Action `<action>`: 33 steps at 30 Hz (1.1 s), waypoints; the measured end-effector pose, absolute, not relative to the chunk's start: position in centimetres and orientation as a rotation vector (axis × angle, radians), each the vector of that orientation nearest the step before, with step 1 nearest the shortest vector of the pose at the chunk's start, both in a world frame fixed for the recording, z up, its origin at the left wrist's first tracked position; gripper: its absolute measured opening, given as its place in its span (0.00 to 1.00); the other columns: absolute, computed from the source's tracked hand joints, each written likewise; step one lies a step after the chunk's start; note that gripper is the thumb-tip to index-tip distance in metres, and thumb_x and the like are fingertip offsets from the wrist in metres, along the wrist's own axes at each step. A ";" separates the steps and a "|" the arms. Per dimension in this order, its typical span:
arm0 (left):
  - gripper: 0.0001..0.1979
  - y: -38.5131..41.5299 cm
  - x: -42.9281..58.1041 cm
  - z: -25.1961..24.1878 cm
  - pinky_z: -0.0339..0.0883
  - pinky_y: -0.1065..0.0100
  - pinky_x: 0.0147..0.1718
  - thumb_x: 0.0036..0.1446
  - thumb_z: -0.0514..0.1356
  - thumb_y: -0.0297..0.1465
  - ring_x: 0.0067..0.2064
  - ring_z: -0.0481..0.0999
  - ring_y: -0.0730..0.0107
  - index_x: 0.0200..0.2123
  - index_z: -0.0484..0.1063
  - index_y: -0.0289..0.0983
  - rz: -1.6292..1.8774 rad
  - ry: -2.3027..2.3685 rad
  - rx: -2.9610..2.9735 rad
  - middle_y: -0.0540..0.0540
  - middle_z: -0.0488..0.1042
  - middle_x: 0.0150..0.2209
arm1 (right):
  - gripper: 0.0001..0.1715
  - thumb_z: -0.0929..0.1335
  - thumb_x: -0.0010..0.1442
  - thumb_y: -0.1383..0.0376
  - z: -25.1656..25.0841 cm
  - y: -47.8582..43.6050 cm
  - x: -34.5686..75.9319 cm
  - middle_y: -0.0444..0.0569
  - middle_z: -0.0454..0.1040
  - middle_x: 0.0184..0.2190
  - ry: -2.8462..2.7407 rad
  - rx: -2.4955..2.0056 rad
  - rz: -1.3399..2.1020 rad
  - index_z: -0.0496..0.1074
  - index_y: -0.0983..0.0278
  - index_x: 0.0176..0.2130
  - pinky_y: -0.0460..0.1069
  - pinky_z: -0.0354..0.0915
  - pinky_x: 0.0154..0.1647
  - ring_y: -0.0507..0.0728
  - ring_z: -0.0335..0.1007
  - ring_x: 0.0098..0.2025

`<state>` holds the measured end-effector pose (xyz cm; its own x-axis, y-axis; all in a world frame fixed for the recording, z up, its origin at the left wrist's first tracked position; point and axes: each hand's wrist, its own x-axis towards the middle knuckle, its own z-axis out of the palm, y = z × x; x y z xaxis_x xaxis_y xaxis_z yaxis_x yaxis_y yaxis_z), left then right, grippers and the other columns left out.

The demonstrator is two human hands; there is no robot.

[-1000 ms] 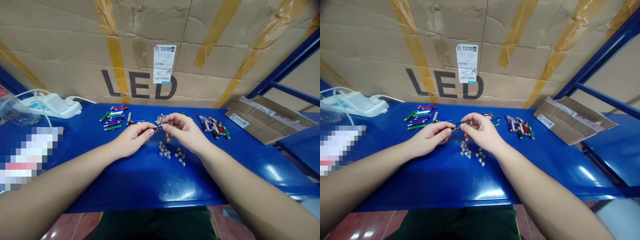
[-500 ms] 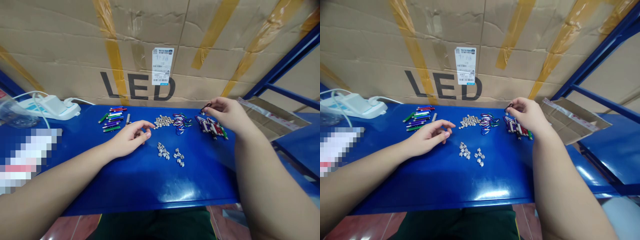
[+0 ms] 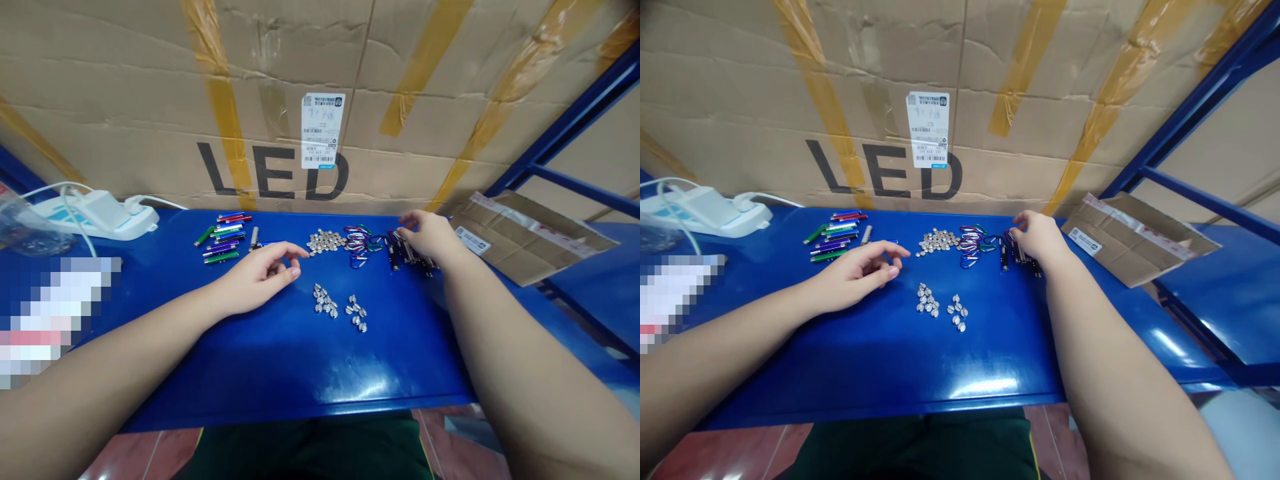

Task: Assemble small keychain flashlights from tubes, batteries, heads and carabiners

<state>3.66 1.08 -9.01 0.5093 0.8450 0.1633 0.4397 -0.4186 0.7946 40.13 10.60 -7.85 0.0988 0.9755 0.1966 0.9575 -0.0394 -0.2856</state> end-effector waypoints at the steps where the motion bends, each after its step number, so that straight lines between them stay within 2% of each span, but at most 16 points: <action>1: 0.18 1.1 3.6 -9.0 0.68 0.67 0.31 0.68 0.58 0.38 0.31 0.71 0.73 0.56 0.72 0.38 0.734 1.054 2.051 0.46 0.75 0.41 | 0.11 0.72 0.61 0.62 -7.7 10.5 40.1 0.50 0.83 0.39 -1.946 -2.048 0.074 0.79 0.63 0.43 0.50 0.69 0.39 0.58 0.78 0.37; 5: 0.17 1.0 3.6 -9.1 0.66 0.68 0.29 0.68 0.58 0.40 0.29 0.69 0.74 0.54 0.74 0.38 0.718 1.089 2.063 0.47 0.74 0.39 | 0.06 0.76 0.55 0.61 -6.9 9.4 39.5 0.43 0.81 0.29 -2.241 -2.039 0.398 0.78 0.60 0.34 0.47 0.65 0.30 0.55 0.76 0.31; 7: 0.15 1.0 3.6 -9.0 0.66 0.68 0.30 0.68 0.58 0.40 0.30 0.70 0.72 0.51 0.75 0.38 0.707 1.079 2.088 0.47 0.74 0.39 | 0.05 0.76 0.53 0.64 -7.0 9.1 39.0 0.42 0.80 0.27 -2.284 -2.081 0.388 0.78 0.60 0.33 0.46 0.63 0.29 0.54 0.75 0.30; 13: 0.13 1.1 3.6 -8.9 0.69 0.65 0.33 0.67 0.58 0.40 0.35 0.73 0.67 0.46 0.78 0.39 0.676 1.042 2.183 0.47 0.74 0.37 | 0.03 0.75 0.54 0.65 -8.5 10.3 39.2 0.47 0.83 0.33 -2.135 -2.186 -0.007 0.81 0.60 0.33 0.48 0.64 0.32 0.57 0.77 0.33; 17: 0.12 1.1 3.5 -8.8 0.69 0.66 0.33 0.67 0.59 0.39 0.35 0.73 0.67 0.44 0.78 0.39 0.662 1.045 2.189 0.47 0.75 0.36 | 0.04 0.74 0.54 0.64 -8.5 10.3 39.6 0.46 0.81 0.31 -2.169 -2.102 0.045 0.81 0.60 0.34 0.48 0.64 0.32 0.57 0.76 0.32; 21: 0.12 1.0 3.5 -8.7 0.69 0.67 0.31 0.67 0.59 0.39 0.34 0.74 0.68 0.44 0.78 0.39 0.644 1.030 2.185 0.46 0.76 0.37 | 0.10 0.73 0.56 0.66 -8.4 9.9 38.9 0.48 0.81 0.38 -2.448 -1.688 0.085 0.83 0.60 0.40 0.49 0.68 0.41 0.57 0.76 0.38; 25: 0.12 1.2 3.4 -8.8 0.69 0.65 0.32 0.67 0.58 0.38 0.35 0.74 0.66 0.44 0.78 0.40 0.657 1.067 2.236 0.46 0.76 0.37 | 0.05 0.73 0.57 0.65 -8.5 9.9 38.4 0.48 0.80 0.37 -2.483 -1.740 0.092 0.82 0.61 0.34 0.48 0.68 0.40 0.57 0.76 0.37; 27: 0.12 1.5 3.1 -8.9 0.71 0.63 0.35 0.67 0.58 0.38 0.36 0.75 0.64 0.44 0.78 0.40 0.661 1.128 2.293 0.45 0.77 0.38 | 0.03 0.72 0.57 0.65 -8.2 9.7 38.5 0.47 0.81 0.34 -2.446 -1.814 0.096 0.80 0.61 0.31 0.48 0.67 0.37 0.56 0.75 0.35; 29: 0.11 2.0 2.5 -8.8 0.73 0.57 0.43 0.66 0.57 0.37 0.42 0.77 0.59 0.44 0.78 0.40 0.660 1.226 2.395 0.44 0.77 0.40 | 0.03 0.72 0.56 0.67 -7.5 9.2 38.5 0.45 0.80 0.29 -2.389 -1.884 0.124 0.77 0.61 0.29 0.48 0.65 0.33 0.56 0.74 0.32; 31: 0.11 2.5 1.5 -8.6 0.70 0.50 0.54 0.64 0.58 0.35 0.50 0.76 0.52 0.44 0.78 0.39 0.650 1.394 2.516 0.41 0.78 0.43 | 0.05 0.72 0.56 0.67 -6.5 8.4 38.4 0.44 0.79 0.26 -2.305 -1.939 0.199 0.75 0.61 0.28 0.48 0.64 0.29 0.55 0.74 0.29; 33: 0.11 3.1 0.2 -8.2 0.68 0.46 0.57 0.60 0.57 0.31 0.52 0.75 0.47 0.43 0.78 0.38 0.590 1.633 2.575 0.38 0.78 0.47 | 0.06 0.73 0.56 0.66 -5.7 7.6 38.0 0.44 0.78 0.24 -2.244 -1.983 0.337 0.73 0.61 0.28 0.47 0.63 0.26 0.54 0.73 0.26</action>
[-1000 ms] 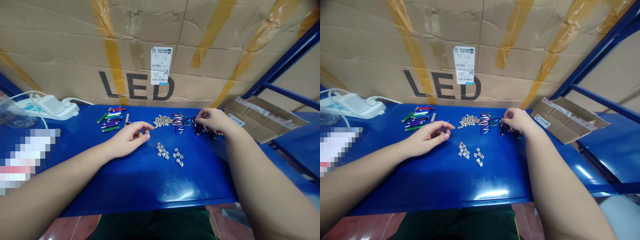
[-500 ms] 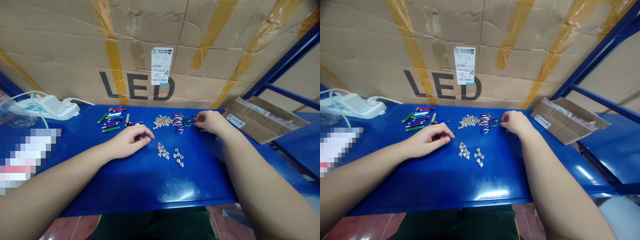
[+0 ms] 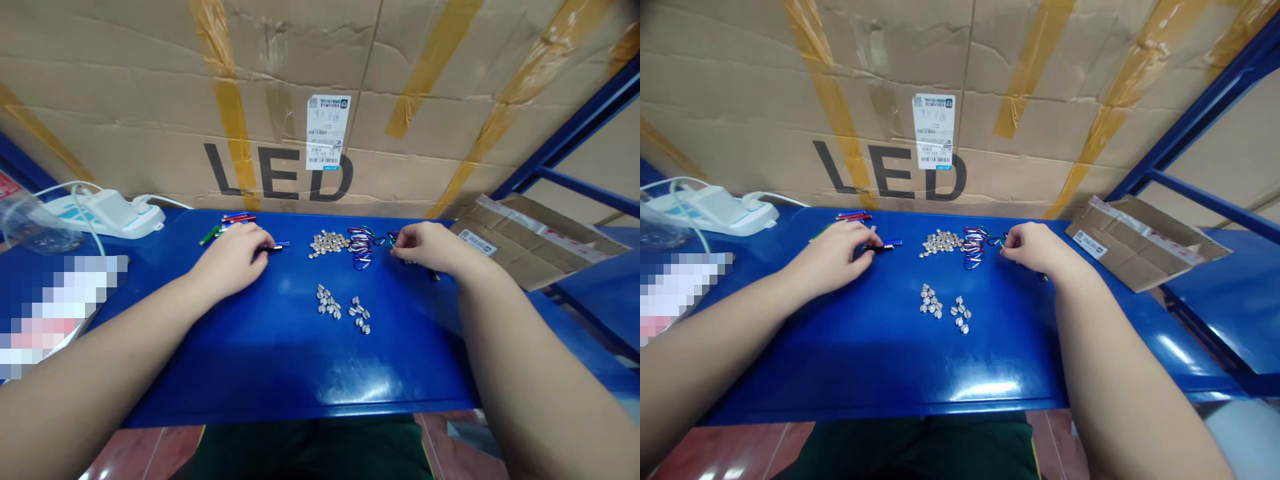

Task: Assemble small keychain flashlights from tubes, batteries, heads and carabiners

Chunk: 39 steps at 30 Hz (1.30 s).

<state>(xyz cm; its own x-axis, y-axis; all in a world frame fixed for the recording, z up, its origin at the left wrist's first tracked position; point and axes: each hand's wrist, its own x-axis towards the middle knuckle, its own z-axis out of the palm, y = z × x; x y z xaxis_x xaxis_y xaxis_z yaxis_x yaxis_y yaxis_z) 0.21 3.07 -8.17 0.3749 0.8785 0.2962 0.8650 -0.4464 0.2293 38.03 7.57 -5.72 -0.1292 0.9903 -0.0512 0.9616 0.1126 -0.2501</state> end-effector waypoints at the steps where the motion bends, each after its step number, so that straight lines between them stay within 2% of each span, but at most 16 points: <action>1: 0.12 3.3 -0.5 -7.9 0.68 0.45 0.57 0.58 0.57 0.29 0.53 0.75 0.45 0.42 0.78 0.37 0.532 1.746 2.584 0.37 0.79 0.47 | 0.07 0.74 0.56 0.65 -5.4 7.2 37.8 0.44 0.78 0.23 -2.237 -2.008 0.433 0.73 0.61 0.28 0.47 0.63 0.24 0.54 0.73 0.25; 3: 0.12 3.6 -1.7 -7.3 0.70 0.47 0.51 0.54 0.58 0.28 0.51 0.76 0.42 0.40 0.78 0.38 0.416 1.958 2.530 0.37 0.79 0.46 | 0.09 0.74 0.57 0.64 -5.2 6.6 37.1 0.44 0.77 0.22 -2.261 -2.072 0.622 0.72 0.61 0.28 0.47 0.64 0.22 0.54 0.73 0.23; 5: 0.10 3.7 -2.7 -6.8 0.72 0.51 0.43 0.50 0.60 0.29 0.46 0.78 0.44 0.36 0.78 0.41 0.306 2.056 2.452 0.40 0.81 0.43 | 0.09 0.74 0.57 0.66 -5.3 6.3 36.6 0.44 0.77 0.21 -2.286 -2.123 0.752 0.71 0.61 0.29 0.47 0.66 0.22 0.54 0.74 0.22; 8: 0.10 3.6 -3.5 -6.4 0.68 0.58 0.32 0.46 0.64 0.32 0.39 0.78 0.47 0.35 0.79 0.44 0.164 2.086 2.371 0.43 0.81 0.38 | 0.08 0.73 0.57 0.69 -5.7 6.2 36.2 0.44 0.77 0.20 -2.277 -2.180 0.776 0.70 0.61 0.29 0.47 0.69 0.22 0.55 0.76 0.22; 11: 0.13 3.6 -4.0 -6.6 0.62 0.61 0.27 0.44 0.66 0.35 0.37 0.78 0.47 0.37 0.81 0.46 0.050 2.110 2.337 0.43 0.82 0.38 | 0.05 0.72 0.58 0.68 -5.9 6.4 36.5 0.44 0.77 0.21 -2.262 -2.204 0.783 0.71 0.61 0.32 0.47 0.69 0.21 0.55 0.75 0.21; 14: 0.13 3.8 -4.3 -7.2 0.60 0.63 0.26 0.45 0.66 0.34 0.35 0.78 0.49 0.36 0.82 0.46 0.047 2.136 2.350 0.43 0.83 0.37 | 0.07 0.73 0.58 0.64 -6.0 6.9 36.9 0.44 0.79 0.24 -2.224 -2.218 0.581 0.73 0.61 0.37 0.48 0.65 0.19 0.55 0.73 0.19; 18: 0.09 3.9 -4.1 -7.4 0.56 0.66 0.24 0.45 0.65 0.35 0.29 0.75 0.57 0.32 0.82 0.45 0.081 2.107 2.398 0.44 0.82 0.32 | 0.11 0.74 0.57 0.56 -6.0 7.6 37.5 0.48 0.79 0.25 -2.127 -2.243 0.132 0.75 0.60 0.34 0.49 0.62 0.23 0.58 0.75 0.24; 21: 0.10 3.5 -2.8 -7.0 0.60 0.66 0.25 0.49 0.64 0.37 0.29 0.75 0.61 0.35 0.81 0.43 0.195 1.927 2.391 0.46 0.80 0.31 | 0.12 0.72 0.59 0.53 -5.9 7.7 37.6 0.47 0.79 0.25 -2.079 -2.185 0.100 0.76 0.59 0.34 0.50 0.62 0.26 0.59 0.76 0.28; 25: 0.21 2.3 0.2 -6.8 0.74 0.63 0.33 0.61 0.56 0.36 0.33 0.78 0.64 0.55 0.75 0.41 0.544 1.434 2.183 0.47 0.77 0.36 | 0.10 0.70 0.63 0.58 -6.5 7.2 36.5 0.47 0.80 0.30 -2.265 -1.838 0.187 0.78 0.60 0.39 0.51 0.66 0.34 0.58 0.76 0.32; 28: 0.20 1.4 2.1 -7.5 0.79 0.63 0.33 0.67 0.54 0.37 0.31 0.80 0.67 0.59 0.70 0.39 0.604 1.191 1.972 0.46 0.76 0.37 | 0.13 0.69 0.66 0.64 -7.8 6.9 34.5 0.52 0.81 0.42 -2.471 -1.433 0.155 0.80 0.62 0.48 0.53 0.70 0.48 0.61 0.77 0.44; 30: 0.19 1.2 2.9 -8.1 0.81 0.63 0.34 0.68 0.55 0.38 0.31 0.80 0.70 0.59 0.69 0.41 0.653 1.138 2.001 0.44 0.74 0.44 | 0.17 0.68 0.67 0.65 -8.8 6.9 32.9 0.57 0.78 0.48 -2.564 -1.261 0.080 0.80 0.63 0.54 0.57 0.68 0.56 0.64 0.75 0.51; 33: 0.17 1.3 3.2 -9.0 0.83 0.64 0.35 0.69 0.56 0.39 0.34 0.80 0.71 0.58 0.70 0.42 0.692 1.112 2.064 0.42 0.70 0.52 | 0.18 0.67 0.69 0.66 -9.7 7.1 31.0 0.58 0.77 0.45 -2.636 -1.212 -0.067 0.81 0.62 0.55 0.59 0.68 0.55 0.64 0.72 0.48; 36: 0.16 1.7 3.1 -9.4 0.82 0.63 0.36 0.70 0.56 0.39 0.33 0.80 0.72 0.57 0.72 0.42 0.704 1.112 2.092 0.42 0.69 0.52 | 0.15 0.68 0.68 0.67 -9.8 7.1 30.3 0.57 0.76 0.41 -2.665 -1.219 -0.143 0.83 0.63 0.49 0.58 0.68 0.52 0.63 0.70 0.43; 39: 0.15 1.8 3.2 -9.5 0.81 0.63 0.37 0.70 0.56 0.37 0.33 0.79 0.72 0.56 0.72 0.43 0.716 1.117 2.125 0.44 0.70 0.50 | 0.12 0.69 0.67 0.68 -9.6 7.1 30.5 0.56 0.76 0.40 -2.679 -1.168 -0.077 0.85 0.63 0.44 0.57 0.67 0.53 0.63 0.71 0.45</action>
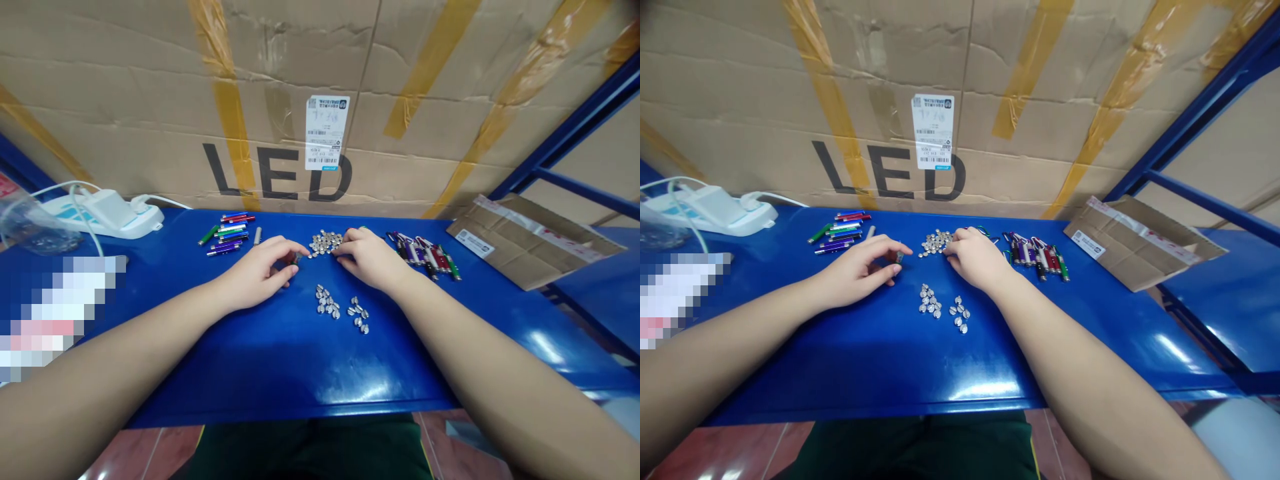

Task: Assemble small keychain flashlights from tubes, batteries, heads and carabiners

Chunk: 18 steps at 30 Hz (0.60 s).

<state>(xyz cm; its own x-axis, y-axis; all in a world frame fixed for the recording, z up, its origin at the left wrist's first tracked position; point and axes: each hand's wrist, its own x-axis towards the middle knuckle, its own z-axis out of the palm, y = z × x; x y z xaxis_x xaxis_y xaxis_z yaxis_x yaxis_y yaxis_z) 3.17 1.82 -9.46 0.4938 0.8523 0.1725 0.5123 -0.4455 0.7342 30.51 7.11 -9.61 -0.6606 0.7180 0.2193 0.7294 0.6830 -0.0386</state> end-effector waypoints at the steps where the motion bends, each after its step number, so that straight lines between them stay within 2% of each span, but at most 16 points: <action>1: 0.15 1.8 3.2 -9.5 0.80 0.63 0.36 0.69 0.56 0.36 0.33 0.79 0.72 0.56 0.73 0.43 0.715 1.120 2.145 0.44 0.70 0.49 | 0.12 0.69 0.67 0.69 -9.6 7.1 30.6 0.56 0.76 0.40 -2.687 -1.139 -0.041 0.85 0.64 0.43 0.57 0.67 0.53 0.63 0.72 0.46; 11: 0.16 1.9 3.5 -9.6 0.74 0.65 0.35 0.68 0.58 0.36 0.40 0.75 0.65 0.56 0.74 0.43 0.714 1.153 2.280 0.45 0.71 0.44 | 0.09 0.69 0.65 0.73 -9.1 6.9 30.3 0.53 0.82 0.39 -2.747 -0.997 0.104 0.81 0.64 0.38 0.57 0.65 0.55 0.61 0.76 0.45; 18: 0.17 2.3 3.9 -10.1 0.73 0.65 0.34 0.68 0.58 0.35 0.43 0.76 0.62 0.58 0.74 0.42 0.751 1.148 2.333 0.44 0.72 0.43 | 0.07 0.72 0.56 0.76 -9.1 6.6 29.2 0.50 0.78 0.34 -2.711 -0.959 0.236 0.75 0.65 0.32 0.51 0.64 0.46 0.58 0.71 0.39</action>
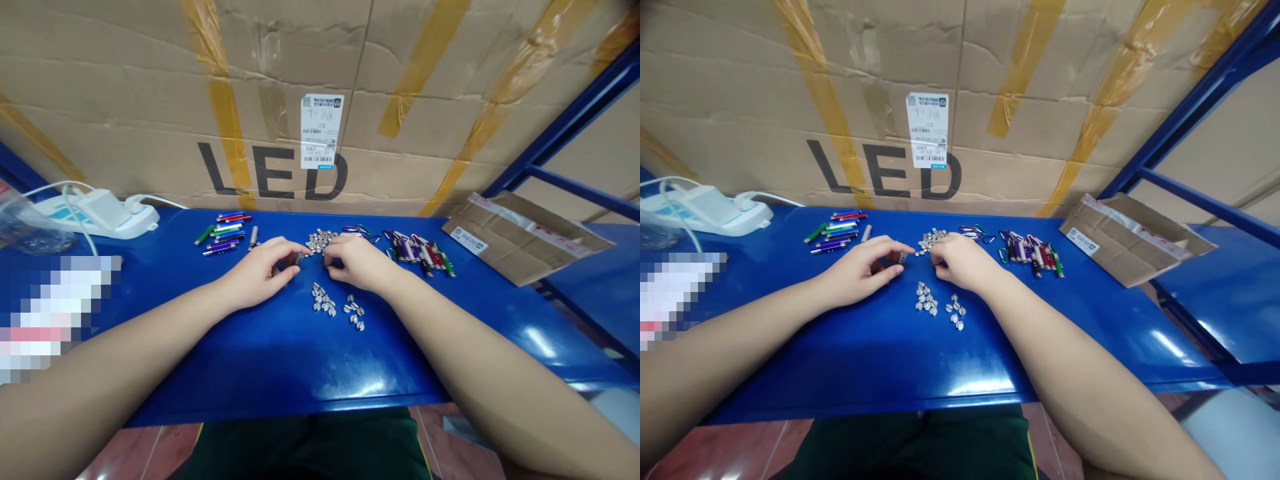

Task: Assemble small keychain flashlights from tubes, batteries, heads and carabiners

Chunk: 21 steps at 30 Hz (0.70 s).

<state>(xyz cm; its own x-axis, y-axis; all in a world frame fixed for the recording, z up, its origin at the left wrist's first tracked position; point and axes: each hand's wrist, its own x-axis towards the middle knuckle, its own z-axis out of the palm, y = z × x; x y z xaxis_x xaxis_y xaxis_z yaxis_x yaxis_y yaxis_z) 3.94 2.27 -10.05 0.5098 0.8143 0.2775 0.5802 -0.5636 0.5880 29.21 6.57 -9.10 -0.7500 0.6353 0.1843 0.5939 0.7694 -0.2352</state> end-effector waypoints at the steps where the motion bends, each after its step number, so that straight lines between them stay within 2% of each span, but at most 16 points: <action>1: 0.18 2.3 4.0 -10.1 0.73 0.65 0.34 0.68 0.58 0.35 0.43 0.77 0.62 0.58 0.74 0.42 0.757 1.140 2.342 0.44 0.72 0.43 | 0.08 0.72 0.55 0.77 -9.2 6.5 29.2 0.49 0.77 0.34 -2.687 -0.970 0.282 0.74 0.65 0.31 0.51 0.63 0.44 0.57 0.70 0.38; 6: 0.17 2.4 4.1 -10.3 0.75 0.64 0.36 0.68 0.58 0.34 0.44 0.78 0.62 0.57 0.75 0.39 0.794 1.114 2.371 0.43 0.75 0.44 | 0.11 0.70 0.51 0.78 -9.7 6.3 29.0 0.42 0.72 0.29 -2.482 -0.940 0.536 0.70 0.63 0.31 0.48 0.61 0.37 0.52 0.66 0.32; 10: 0.12 2.5 4.0 -10.5 0.76 0.65 0.38 0.68 0.59 0.32 0.45 0.79 0.63 0.51 0.77 0.38 0.850 1.059 2.415 0.43 0.76 0.45 | 0.07 0.72 0.57 0.69 -9.8 5.7 28.5 0.43 0.74 0.33 -2.058 -0.768 0.964 0.71 0.63 0.36 0.49 0.68 0.39 0.52 0.70 0.33; 13: 0.11 2.5 4.1 -10.6 0.76 0.64 0.39 0.68 0.59 0.31 0.43 0.79 0.64 0.51 0.77 0.38 0.881 1.028 2.452 0.43 0.77 0.45 | 0.09 0.75 0.57 0.64 -9.8 5.3 28.0 0.44 0.76 0.32 -1.883 -0.698 1.209 0.74 0.64 0.36 0.50 0.71 0.39 0.52 0.73 0.33; 21: 0.10 2.2 4.3 -10.6 0.76 0.64 0.46 0.69 0.60 0.28 0.44 0.79 0.66 0.51 0.77 0.38 0.966 0.931 2.555 0.44 0.77 0.44 | 0.10 0.78 0.56 0.61 -10.1 5.2 27.6 0.44 0.78 0.28 -1.819 -0.696 1.390 0.79 0.64 0.36 0.48 0.72 0.33 0.51 0.75 0.29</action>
